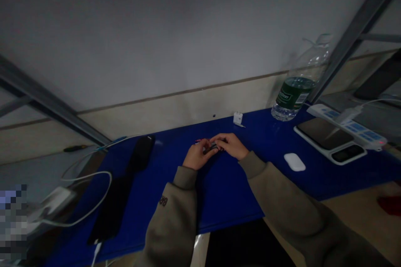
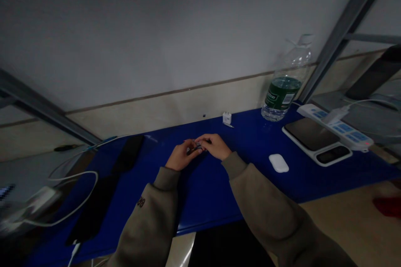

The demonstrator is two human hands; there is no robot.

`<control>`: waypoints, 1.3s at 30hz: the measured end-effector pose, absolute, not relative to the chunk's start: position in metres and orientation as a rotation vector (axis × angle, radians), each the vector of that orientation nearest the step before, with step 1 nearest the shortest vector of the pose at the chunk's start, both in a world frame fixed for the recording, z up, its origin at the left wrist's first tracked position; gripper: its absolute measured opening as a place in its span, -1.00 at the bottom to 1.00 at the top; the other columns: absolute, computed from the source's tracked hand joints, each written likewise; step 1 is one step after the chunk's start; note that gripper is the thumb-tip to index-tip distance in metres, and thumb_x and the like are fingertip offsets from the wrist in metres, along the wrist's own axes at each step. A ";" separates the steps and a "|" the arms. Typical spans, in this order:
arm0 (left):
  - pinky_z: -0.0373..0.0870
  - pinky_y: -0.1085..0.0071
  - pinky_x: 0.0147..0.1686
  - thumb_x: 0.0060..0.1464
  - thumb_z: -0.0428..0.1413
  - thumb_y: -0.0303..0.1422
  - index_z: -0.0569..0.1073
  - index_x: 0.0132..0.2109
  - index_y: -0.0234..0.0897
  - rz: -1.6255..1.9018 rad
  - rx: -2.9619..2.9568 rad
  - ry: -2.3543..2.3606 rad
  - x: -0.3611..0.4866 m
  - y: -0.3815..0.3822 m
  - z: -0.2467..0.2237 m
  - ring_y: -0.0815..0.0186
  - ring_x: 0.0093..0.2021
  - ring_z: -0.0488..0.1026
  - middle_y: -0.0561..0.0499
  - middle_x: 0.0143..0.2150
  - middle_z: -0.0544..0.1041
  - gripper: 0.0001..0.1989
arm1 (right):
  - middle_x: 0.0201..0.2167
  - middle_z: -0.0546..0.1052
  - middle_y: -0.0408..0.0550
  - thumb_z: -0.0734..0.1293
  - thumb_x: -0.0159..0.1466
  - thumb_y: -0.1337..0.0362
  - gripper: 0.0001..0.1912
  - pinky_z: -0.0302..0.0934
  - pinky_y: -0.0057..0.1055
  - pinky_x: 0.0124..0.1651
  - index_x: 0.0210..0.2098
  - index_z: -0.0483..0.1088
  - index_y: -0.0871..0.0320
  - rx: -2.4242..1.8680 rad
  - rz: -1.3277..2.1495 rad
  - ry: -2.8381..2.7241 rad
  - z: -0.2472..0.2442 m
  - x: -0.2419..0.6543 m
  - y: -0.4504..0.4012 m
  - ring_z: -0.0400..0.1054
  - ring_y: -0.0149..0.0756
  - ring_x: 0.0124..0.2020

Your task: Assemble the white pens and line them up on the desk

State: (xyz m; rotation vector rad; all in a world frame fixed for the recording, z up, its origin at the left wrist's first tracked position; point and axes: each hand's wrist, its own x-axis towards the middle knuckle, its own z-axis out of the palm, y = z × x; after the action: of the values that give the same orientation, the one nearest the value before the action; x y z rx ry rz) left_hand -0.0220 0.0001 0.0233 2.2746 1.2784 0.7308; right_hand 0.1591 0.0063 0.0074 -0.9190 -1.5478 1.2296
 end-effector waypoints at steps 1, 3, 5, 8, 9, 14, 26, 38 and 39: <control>0.17 0.45 -0.42 0.07 0.05 -0.06 0.37 -0.31 -0.25 0.732 2.299 1.281 -0.022 0.000 0.024 0.35 -0.44 0.35 0.05 -0.44 0.42 -0.68 | -0.60 0.39 -0.14 0.25 0.19 0.26 -0.77 0.08 -0.42 -0.46 -0.25 0.51 0.17 -0.921 1.233 -1.507 0.008 0.160 0.007 0.21 -0.41 -0.56; 0.15 0.45 -0.43 0.12 0.00 -0.08 0.36 -0.32 -0.24 0.728 2.329 1.290 -0.021 -0.001 0.023 0.34 -0.44 0.36 0.05 -0.45 0.42 -0.69 | -0.64 0.35 -0.17 0.23 0.19 0.27 -0.75 0.06 -0.43 -0.48 -0.24 0.51 0.16 -0.928 1.221 -1.424 0.009 0.163 0.009 0.18 -0.42 -0.58; 0.14 0.45 -0.44 0.14 -0.01 -0.08 0.36 -0.31 -0.24 0.715 2.344 1.309 -0.022 -0.001 0.022 0.33 -0.45 0.36 0.04 -0.45 0.43 -0.70 | -0.65 0.33 -0.17 0.23 0.18 0.29 -0.75 0.05 -0.43 -0.48 -0.24 0.51 0.15 -0.935 1.205 -1.374 0.009 0.164 0.010 0.17 -0.42 -0.59; 0.14 0.44 -0.45 0.15 -0.01 -0.10 0.36 -0.27 -0.24 0.681 2.368 1.306 -0.022 0.000 0.019 0.31 -0.44 0.37 0.02 -0.43 0.44 -0.71 | -0.64 0.35 -0.17 0.23 0.18 0.29 -0.76 0.07 -0.42 -0.47 -0.25 0.52 0.15 -0.950 1.209 -1.409 0.008 0.163 0.009 0.18 -0.41 -0.58; 0.15 0.44 -0.45 0.15 -0.01 -0.11 0.36 -0.26 -0.24 0.669 2.377 1.295 -0.022 0.000 0.018 0.31 -0.43 0.37 0.02 -0.43 0.44 -0.72 | -0.63 0.37 -0.15 0.23 0.18 0.29 -0.76 0.08 -0.41 -0.45 -0.25 0.52 0.15 -0.958 1.208 -1.454 0.007 0.161 0.009 0.20 -0.40 -0.56; 0.24 0.42 -0.39 0.10 0.05 -0.19 0.30 -0.20 -0.24 0.751 2.356 1.352 -0.017 -0.005 0.020 0.31 -0.38 0.38 -0.01 -0.32 0.41 -0.78 | -0.31 0.51 -0.05 0.24 0.22 0.29 -0.74 0.18 -0.34 -0.22 -0.15 0.49 0.11 -0.966 1.027 -1.644 0.005 0.150 0.002 0.34 -0.31 -0.32; 0.32 0.23 -0.05 -0.16 0.06 -0.51 0.15 0.03 -0.27 0.937 2.405 1.209 -0.008 -0.016 0.033 0.15 0.00 0.30 -0.20 0.05 0.20 -0.46 | -0.30 0.53 -0.05 0.30 0.16 0.34 -0.85 0.21 -0.30 -0.15 -0.28 0.48 0.14 -0.852 1.070 -1.738 0.002 0.137 -0.005 0.39 -0.25 -0.27; 0.34 0.35 -0.27 0.21 -0.14 -0.07 0.26 0.02 -0.27 0.568 2.448 1.605 -0.004 -0.017 0.029 0.17 -0.18 0.47 -0.14 -0.18 0.49 -0.59 | -0.28 0.53 -0.02 0.25 0.25 0.11 -0.71 0.23 -0.32 -0.14 -0.21 0.48 0.15 -0.947 1.043 -1.496 0.006 0.152 0.005 0.39 -0.26 -0.24; 0.33 0.35 -0.29 0.20 -0.17 -0.02 0.29 0.00 -0.27 0.495 2.455 1.673 -0.002 -0.018 0.029 0.17 -0.21 0.48 -0.14 -0.20 0.50 -0.55 | -0.24 0.53 -0.01 0.21 0.28 0.08 -0.67 0.22 -0.31 -0.10 -0.15 0.47 0.14 -0.930 1.050 -1.481 0.008 0.151 0.004 0.39 -0.26 -0.20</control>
State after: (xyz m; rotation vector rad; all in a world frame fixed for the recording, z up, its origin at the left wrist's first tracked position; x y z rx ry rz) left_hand -0.0025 -0.0177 0.0292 2.4546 1.6732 0.4955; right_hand 0.1508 0.0039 0.0075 -0.9304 -1.4806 1.0504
